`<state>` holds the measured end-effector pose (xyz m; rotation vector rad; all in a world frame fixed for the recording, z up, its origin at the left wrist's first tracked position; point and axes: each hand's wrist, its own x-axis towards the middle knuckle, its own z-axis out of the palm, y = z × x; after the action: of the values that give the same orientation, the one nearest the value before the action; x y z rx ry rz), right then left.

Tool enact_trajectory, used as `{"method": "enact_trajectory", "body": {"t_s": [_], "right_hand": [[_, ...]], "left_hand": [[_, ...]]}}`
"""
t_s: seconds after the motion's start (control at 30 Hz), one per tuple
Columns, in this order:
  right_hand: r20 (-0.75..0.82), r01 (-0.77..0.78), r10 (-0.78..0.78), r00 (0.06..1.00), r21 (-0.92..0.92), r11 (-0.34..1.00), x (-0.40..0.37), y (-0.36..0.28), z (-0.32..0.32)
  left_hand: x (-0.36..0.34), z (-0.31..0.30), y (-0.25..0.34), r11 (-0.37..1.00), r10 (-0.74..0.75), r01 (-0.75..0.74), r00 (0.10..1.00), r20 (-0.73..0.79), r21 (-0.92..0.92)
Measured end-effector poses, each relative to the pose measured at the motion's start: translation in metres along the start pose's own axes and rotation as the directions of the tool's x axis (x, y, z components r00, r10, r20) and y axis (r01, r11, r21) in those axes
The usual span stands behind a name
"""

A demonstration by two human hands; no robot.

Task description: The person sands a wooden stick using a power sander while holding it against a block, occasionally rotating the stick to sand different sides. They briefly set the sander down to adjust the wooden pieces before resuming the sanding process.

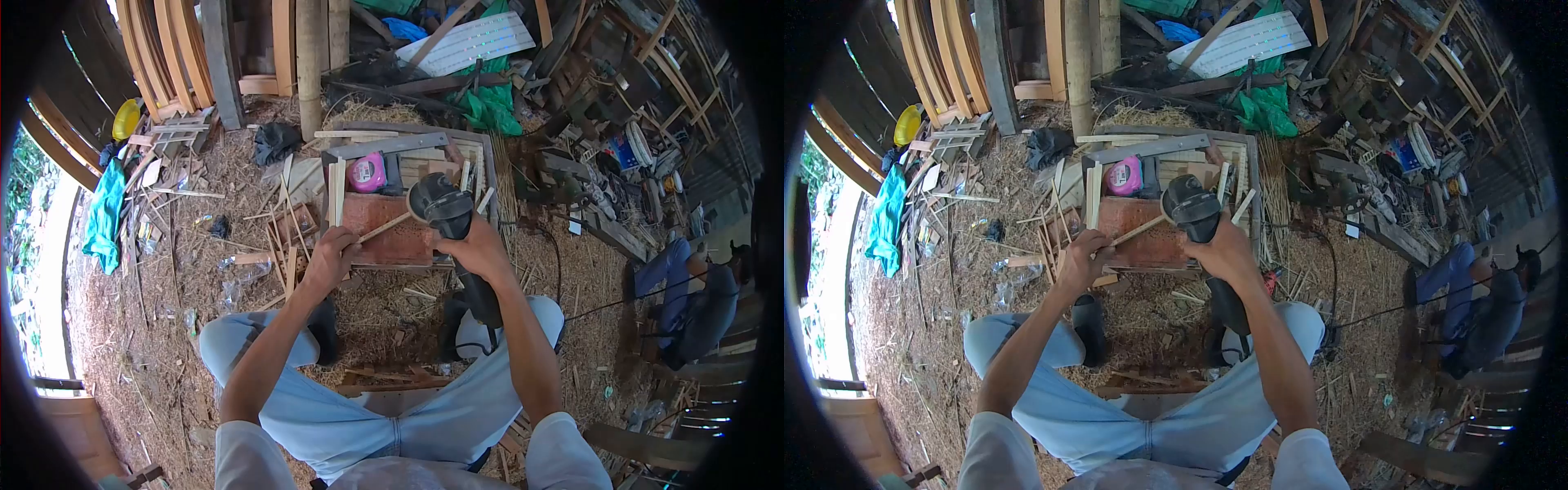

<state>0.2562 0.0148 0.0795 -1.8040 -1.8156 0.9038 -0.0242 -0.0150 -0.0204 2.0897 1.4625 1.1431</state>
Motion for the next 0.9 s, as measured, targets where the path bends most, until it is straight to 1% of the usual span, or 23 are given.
{"method": "enact_trajectory", "body": {"t_s": [0.03,0.17,0.23,0.37,0.43,0.57,0.63,0.67,0.7,0.73,0.77,0.8,0.83,0.87,0.9], "right_hand": [[-0.003,-0.030,0.030,1.000,0.007,1.000,0.000,-0.002,-0.004],[-0.016,-0.058,0.058,0.998,-0.035,0.998,0.010,0.006,-0.011],[-0.033,-0.049,0.049,0.998,-0.010,0.999,0.012,0.002,-0.017],[-0.065,-0.085,0.082,0.995,-0.051,0.995,0.020,0.014,-0.019],[-0.102,-0.059,0.058,0.993,-0.008,0.998,0.016,0.009,-0.021],[-0.059,-0.050,0.050,0.997,0.008,0.999,-0.003,-0.009,-0.022],[-0.052,0.063,-0.060,0.997,0.068,0.996,-0.012,-0.018,-0.015],[-0.010,0.049,-0.048,0.999,0.057,0.997,-0.008,-0.007,-0.006],[-0.012,0.049,-0.048,0.999,0.059,0.997,-0.011,-0.010,-0.004],[0.018,0.054,-0.054,0.998,0.006,0.999,-0.015,-0.017,0.001],[0.049,0.060,-0.058,0.997,-0.045,0.997,-0.018,-0.022,0.006],[0.054,0.100,-0.096,0.994,-0.062,0.993,-0.018,-0.022,0.013],[0.054,0.098,-0.095,0.994,-0.059,0.993,-0.020,-0.023,0.017],[0.090,0.120,-0.118,0.989,-0.025,0.992,-0.022,-0.025,0.021],[0.126,0.141,-0.141,0.982,0.008,0.990,-0.024,-0.027,0.022]], "left_hand": [[0.000,0.000,0.000,1.000,0.006,-0.005,1.000,-0.002,0.011],[-0.001,-0.001,0.001,1.000,-0.014,0.014,0.999,0.028,0.015],[0.000,-0.001,0.003,0.999,0.012,-0.013,1.000,-0.021,-0.040],[-0.002,-0.006,0.007,0.999,0.020,-0.021,1.000,-0.005,-0.049],[-0.004,-0.009,0.005,0.991,-0.110,0.113,0.993,0.038,-0.079],[0.002,-0.009,0.001,0.994,-0.100,0.101,0.995,0.009,-0.039],[0.003,-0.008,0.002,0.989,0.070,-0.066,0.997,-0.029,0.130],[0.002,-0.008,0.003,0.989,0.073,-0.068,0.997,-0.030,0.132],[-0.001,-0.006,0.002,0.990,0.047,-0.041,0.998,-0.043,0.136],[-0.003,-0.004,0.001,0.990,0.021,-0.013,0.998,-0.056,0.141],[-0.002,-0.002,-0.002,0.990,0.024,-0.016,0.998,-0.055,0.143],[-0.003,0.003,-0.005,0.989,0.067,-0.056,0.995,-0.070,0.138],[-0.004,0.006,-0.008,0.986,0.109,-0.097,0.990,-0.085,0.135],[-0.006,0.009,-0.012,0.986,0.108,-0.096,0.991,-0.084,0.136],[-0.007,0.010,-0.014,0.993,0.074,-0.066,0.993,-0.094,0.095]]}}
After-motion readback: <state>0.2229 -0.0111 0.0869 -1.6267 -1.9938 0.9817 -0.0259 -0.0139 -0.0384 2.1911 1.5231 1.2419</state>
